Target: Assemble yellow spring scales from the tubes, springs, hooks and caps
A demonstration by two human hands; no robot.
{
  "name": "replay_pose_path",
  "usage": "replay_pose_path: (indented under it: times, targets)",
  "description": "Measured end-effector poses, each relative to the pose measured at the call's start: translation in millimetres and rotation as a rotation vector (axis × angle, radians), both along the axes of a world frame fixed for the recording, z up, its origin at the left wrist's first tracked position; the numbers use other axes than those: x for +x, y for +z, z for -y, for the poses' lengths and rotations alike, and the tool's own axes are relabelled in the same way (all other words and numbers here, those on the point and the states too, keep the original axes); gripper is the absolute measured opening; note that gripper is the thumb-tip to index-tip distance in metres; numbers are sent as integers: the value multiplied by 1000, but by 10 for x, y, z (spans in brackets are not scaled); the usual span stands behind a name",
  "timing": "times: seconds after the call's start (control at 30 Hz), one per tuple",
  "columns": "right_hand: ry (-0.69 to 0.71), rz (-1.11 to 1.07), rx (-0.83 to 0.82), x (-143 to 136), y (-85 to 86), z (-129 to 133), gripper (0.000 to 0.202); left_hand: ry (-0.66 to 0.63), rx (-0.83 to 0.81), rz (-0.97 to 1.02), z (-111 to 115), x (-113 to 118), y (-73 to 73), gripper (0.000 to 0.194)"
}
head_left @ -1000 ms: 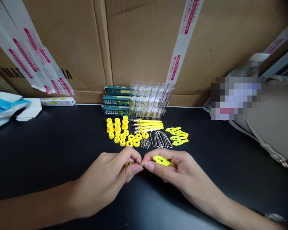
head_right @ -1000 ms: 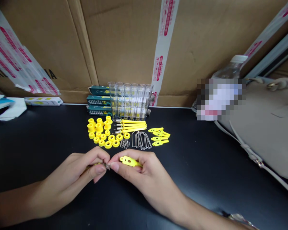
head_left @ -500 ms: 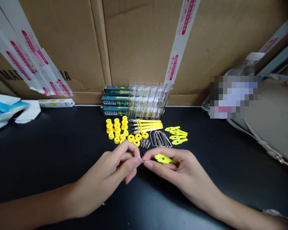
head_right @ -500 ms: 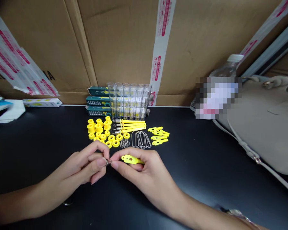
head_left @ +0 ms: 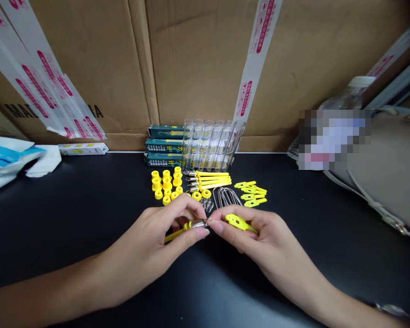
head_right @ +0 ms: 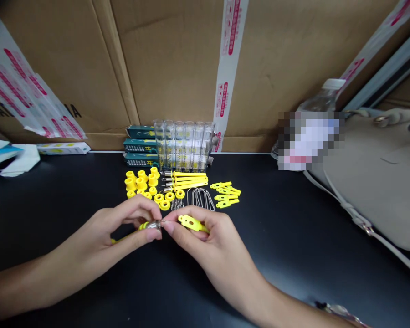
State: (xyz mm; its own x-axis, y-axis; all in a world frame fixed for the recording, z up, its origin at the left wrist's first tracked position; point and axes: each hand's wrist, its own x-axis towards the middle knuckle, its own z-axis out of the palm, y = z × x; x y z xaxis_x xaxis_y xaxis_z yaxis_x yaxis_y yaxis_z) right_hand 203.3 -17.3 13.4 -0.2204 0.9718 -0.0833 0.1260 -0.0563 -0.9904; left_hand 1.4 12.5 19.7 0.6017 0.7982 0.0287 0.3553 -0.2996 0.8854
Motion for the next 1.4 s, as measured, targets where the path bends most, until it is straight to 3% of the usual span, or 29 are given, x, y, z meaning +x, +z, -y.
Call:
replay_pose_path:
  times: [0.1,0.5,0.9,1.4]
  targets:
    - [6,-16,-3,-2,0,-6,17,3,8,30,13,26,-18,7]
    - [64,11,-1,28,2,28,22,-2,-248,192,14,56,-38,8]
    - [85,-26,-29,22,9,29,23,30,-308,212,75,52,-81,19]
    - [25,87,12,3,4,73,26,39,-286,256,21,68,0,20]
